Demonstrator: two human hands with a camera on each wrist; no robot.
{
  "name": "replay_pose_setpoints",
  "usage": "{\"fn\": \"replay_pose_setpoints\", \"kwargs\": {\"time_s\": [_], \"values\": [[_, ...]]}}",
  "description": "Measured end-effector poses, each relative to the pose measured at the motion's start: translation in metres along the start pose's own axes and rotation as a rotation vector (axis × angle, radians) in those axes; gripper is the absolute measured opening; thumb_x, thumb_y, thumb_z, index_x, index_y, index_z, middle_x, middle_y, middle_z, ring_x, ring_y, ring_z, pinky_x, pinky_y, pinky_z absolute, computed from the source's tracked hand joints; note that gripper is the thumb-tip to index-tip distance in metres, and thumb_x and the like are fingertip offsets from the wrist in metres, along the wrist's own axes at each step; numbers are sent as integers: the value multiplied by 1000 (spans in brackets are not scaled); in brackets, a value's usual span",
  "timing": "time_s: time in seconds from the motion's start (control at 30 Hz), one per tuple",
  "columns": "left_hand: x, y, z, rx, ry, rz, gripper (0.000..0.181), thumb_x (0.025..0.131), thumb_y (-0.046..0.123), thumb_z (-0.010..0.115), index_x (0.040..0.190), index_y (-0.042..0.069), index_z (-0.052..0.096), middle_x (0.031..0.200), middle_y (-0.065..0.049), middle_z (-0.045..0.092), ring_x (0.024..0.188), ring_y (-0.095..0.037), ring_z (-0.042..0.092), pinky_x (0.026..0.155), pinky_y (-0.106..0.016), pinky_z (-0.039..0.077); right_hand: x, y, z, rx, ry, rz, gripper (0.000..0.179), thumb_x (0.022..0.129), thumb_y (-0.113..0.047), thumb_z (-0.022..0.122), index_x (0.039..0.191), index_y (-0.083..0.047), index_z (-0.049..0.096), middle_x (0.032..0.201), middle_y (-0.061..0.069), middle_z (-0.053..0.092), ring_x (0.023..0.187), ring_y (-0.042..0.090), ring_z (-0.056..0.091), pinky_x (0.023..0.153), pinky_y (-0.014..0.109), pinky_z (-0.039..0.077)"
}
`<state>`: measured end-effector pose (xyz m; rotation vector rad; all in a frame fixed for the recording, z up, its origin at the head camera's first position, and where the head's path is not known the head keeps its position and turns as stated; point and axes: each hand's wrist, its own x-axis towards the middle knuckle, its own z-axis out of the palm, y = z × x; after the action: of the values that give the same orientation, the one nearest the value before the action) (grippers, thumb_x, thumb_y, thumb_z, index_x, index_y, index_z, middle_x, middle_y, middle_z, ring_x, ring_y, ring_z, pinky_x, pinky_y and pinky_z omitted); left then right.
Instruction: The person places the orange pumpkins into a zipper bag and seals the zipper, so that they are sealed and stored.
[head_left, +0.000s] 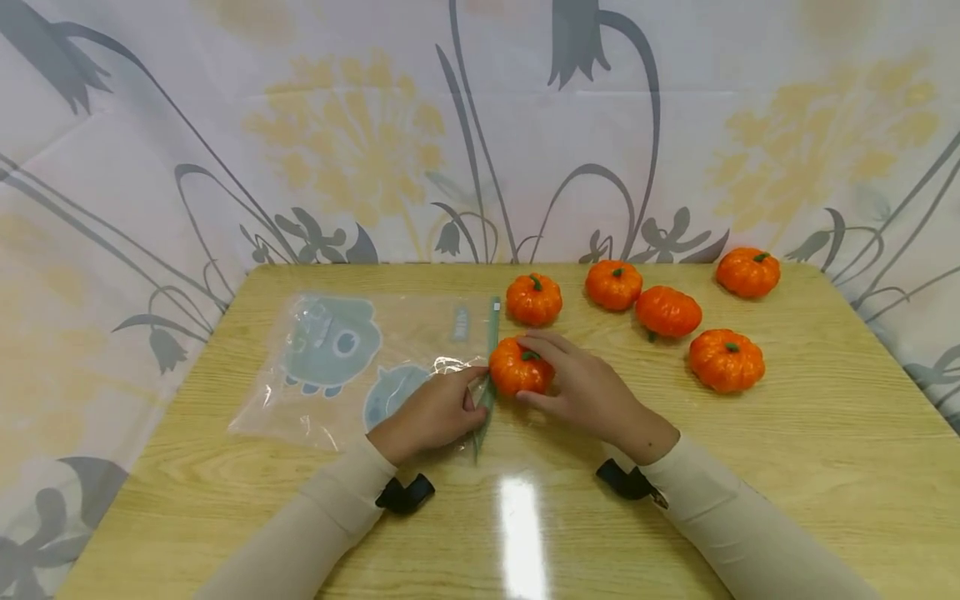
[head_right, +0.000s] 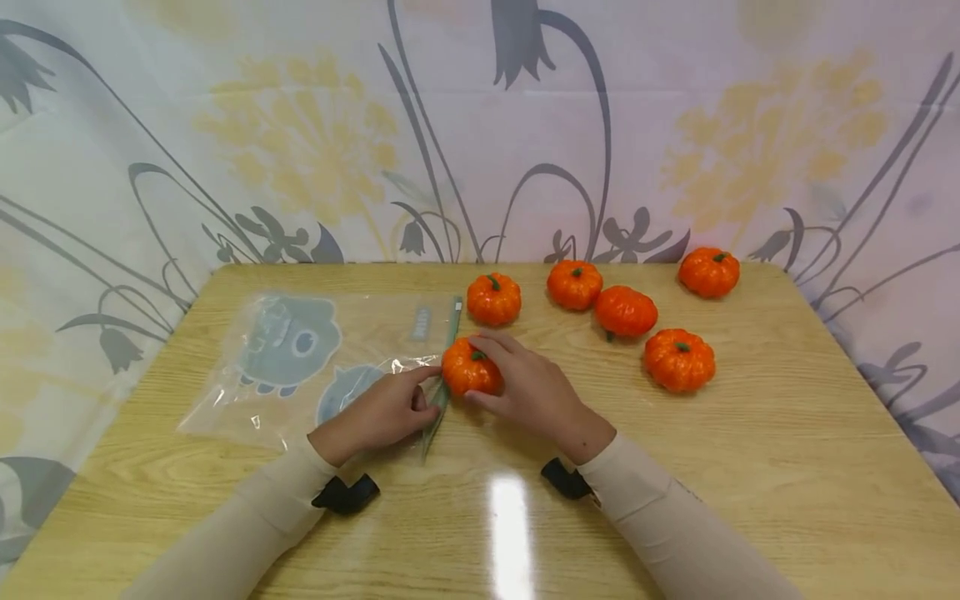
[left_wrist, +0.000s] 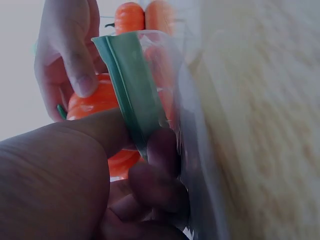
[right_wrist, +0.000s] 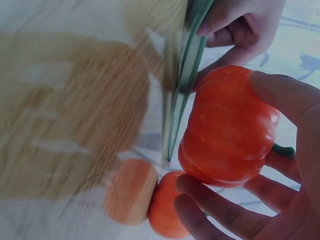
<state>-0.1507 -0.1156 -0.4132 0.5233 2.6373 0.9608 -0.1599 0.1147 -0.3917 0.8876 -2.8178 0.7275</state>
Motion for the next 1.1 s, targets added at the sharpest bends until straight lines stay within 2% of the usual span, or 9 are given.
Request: {"fn": "replay_pose_setpoints", "kwargs": {"time_s": [0.13,0.2,0.27,0.37,0.57,0.7,0.9,1.1], "values": [[-1,2,1,-24,-17,-7,60,88,11,66,145,4,48,66,4,61,52,-8,55,48,-24,44,-1,-2,-1,29,-10,-5,69,84,-36,80,143,-13,53,147,9,52,62,8,52,77,35,54],[-1,2,0,-24,-10,-11,59,87,11,66,144,4,50,67,5,61,52,-7,54,49,-24,44,-1,-3,-1,41,-4,-11,69,84,-35,81,143,-13,53,147,9,52,76,13,62,84,39,56],[-1,3,0,-28,6,-13,58,86,10,67,142,3,51,68,4,61,54,-8,54,51,-24,44,-1,-3,-1,62,3,-21,69,84,-34,81,143,-12,53,146,10,52,98,21,68,92,44,55],[-1,4,-2,-38,32,-21,57,86,10,67,140,2,53,70,4,60,57,-8,52,53,-23,43,-1,-4,-1,102,10,-28,68,84,-32,81,143,-12,53,146,11,53,128,30,58,100,48,52],[-1,6,-2,-73,80,-17,49,86,7,65,134,-2,57,69,2,60,56,-9,53,53,-23,44,-1,-7,-3,174,-7,-1,69,84,-30,82,143,-12,53,146,11,52,132,30,55,101,45,52],[0,7,-4,-76,100,-27,45,87,7,65,131,-2,59,67,2,60,55,-9,53,53,-23,44,-1,-8,-5,170,-5,-3,68,84,-30,82,143,-10,53,147,11,52,133,30,54,102,46,51],[1,9,-4,-59,181,-26,39,87,10,63,125,2,64,67,4,59,55,-9,51,54,-22,43,0,-8,-5,171,-16,10,68,84,-29,81,144,-11,53,147,11,51,132,31,55,100,46,52],[-2,12,-6,-90,237,-23,39,87,9,60,126,4,65,67,4,59,52,-9,49,53,-22,42,0,-8,-6,167,-8,7,69,85,-30,80,144,-12,51,147,11,50,129,31,57,100,47,52]]}}
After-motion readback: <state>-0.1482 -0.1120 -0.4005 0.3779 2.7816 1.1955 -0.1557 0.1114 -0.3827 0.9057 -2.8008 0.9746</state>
